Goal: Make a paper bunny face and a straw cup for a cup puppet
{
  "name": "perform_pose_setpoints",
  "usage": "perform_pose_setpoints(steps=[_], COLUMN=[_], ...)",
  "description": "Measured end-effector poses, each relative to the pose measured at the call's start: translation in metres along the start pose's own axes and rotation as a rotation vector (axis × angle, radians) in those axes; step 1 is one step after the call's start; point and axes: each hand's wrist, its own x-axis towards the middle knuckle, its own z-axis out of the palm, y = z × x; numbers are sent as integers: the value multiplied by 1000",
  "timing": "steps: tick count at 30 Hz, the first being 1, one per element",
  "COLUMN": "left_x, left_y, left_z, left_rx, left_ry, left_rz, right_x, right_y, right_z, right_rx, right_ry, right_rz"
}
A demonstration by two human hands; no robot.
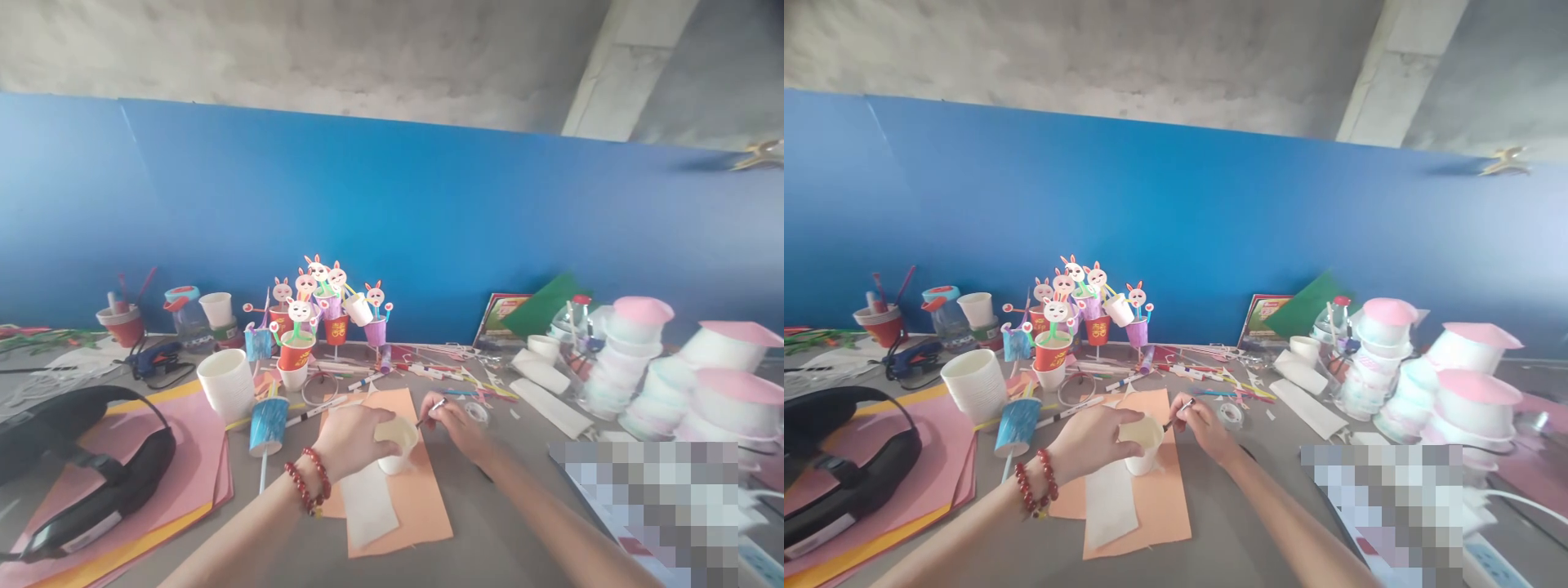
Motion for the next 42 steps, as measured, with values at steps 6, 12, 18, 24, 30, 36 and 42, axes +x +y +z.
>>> perform_pose_setpoints(steps=[6,12,18,24,30,36,42], left_x=[0,0,-2,0,49,118,140], left_y=[0,-1,0,-6,-4,15,22], left_z=[0,-3,-3,-6,-37,-10,10], left_rx=[7,13,19,5,41,120,155], left_ry=[-19,-30,-15,51,170,102,70], left_rz=[-10,-7,17,66,37,4,-21], right_x=[-20,-31,-36,-49,-50,-51,-47], right_y=[4,6,14,20,15,23,41], right_z=[5,1,1,25,36,35,29], right_rx=[-40,-97,-255,-439,-772,-931,-1048], right_ry=[66,213,399,244,42,55,95], right_rz=[-10,-17,-12,-109,-125,-95,-161])
